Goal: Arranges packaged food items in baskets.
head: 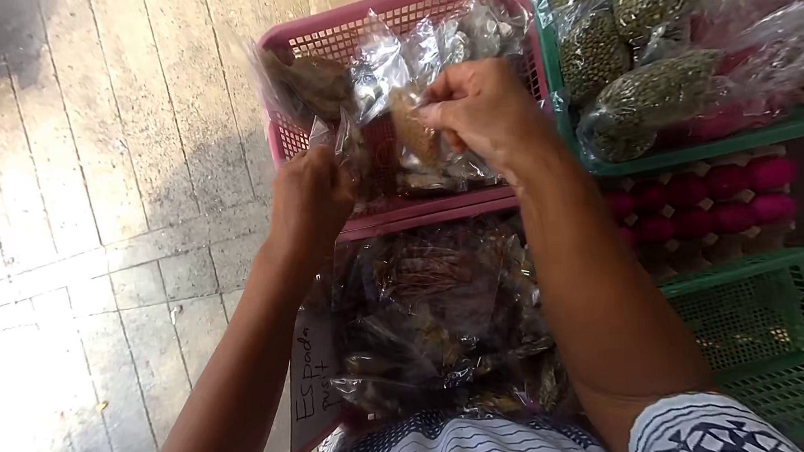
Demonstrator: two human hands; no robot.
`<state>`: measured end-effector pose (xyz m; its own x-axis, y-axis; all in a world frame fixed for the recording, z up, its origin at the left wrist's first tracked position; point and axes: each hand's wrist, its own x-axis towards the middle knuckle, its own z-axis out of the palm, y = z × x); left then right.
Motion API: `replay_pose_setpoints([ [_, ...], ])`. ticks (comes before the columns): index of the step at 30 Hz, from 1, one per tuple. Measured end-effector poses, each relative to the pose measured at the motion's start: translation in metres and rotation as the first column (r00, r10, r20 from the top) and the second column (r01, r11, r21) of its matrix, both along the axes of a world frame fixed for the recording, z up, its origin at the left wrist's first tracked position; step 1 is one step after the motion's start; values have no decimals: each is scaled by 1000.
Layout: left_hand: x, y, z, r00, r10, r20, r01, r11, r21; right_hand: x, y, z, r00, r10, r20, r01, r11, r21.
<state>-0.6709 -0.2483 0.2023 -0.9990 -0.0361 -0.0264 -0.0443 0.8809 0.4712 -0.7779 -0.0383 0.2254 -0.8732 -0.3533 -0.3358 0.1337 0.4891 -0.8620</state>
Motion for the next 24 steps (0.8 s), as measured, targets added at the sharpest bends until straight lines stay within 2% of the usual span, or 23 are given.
replay_pose_setpoints([
  [3,-4,24,3,999,-15,33,15,1000,-14,13,41,25,977,-208,-52,185,942,-281],
  [6,-9,58,-2,995,-64,71,67,997,-38,25,73,38,943,-331,-32,286,858,-427],
  [10,-9,102,2,974,-110,197,139,980,-140,39,99,36,925,-379,-40,325,838,-438],
  [12,-6,121,11,973,-113,201,155,966,-206,44,110,33,915,-404,-22,355,827,-436],
  [14,0,136,24,983,-134,128,165,949,-269,48,118,30,902,-431,-12,382,812,-441],
  [16,9,145,39,985,-171,-17,159,945,-287,50,126,29,892,-452,-19,399,806,-438],
  [20,10,121,92,981,-151,-124,144,987,-66,51,138,30,875,-483,-26,411,771,-486],
  [22,3,94,114,992,-38,-118,44,998,51,50,139,34,880,-473,-28,395,764,-510],
  [24,-6,66,119,992,81,-92,-65,984,167,47,138,40,898,-437,-39,360,785,-505],
])
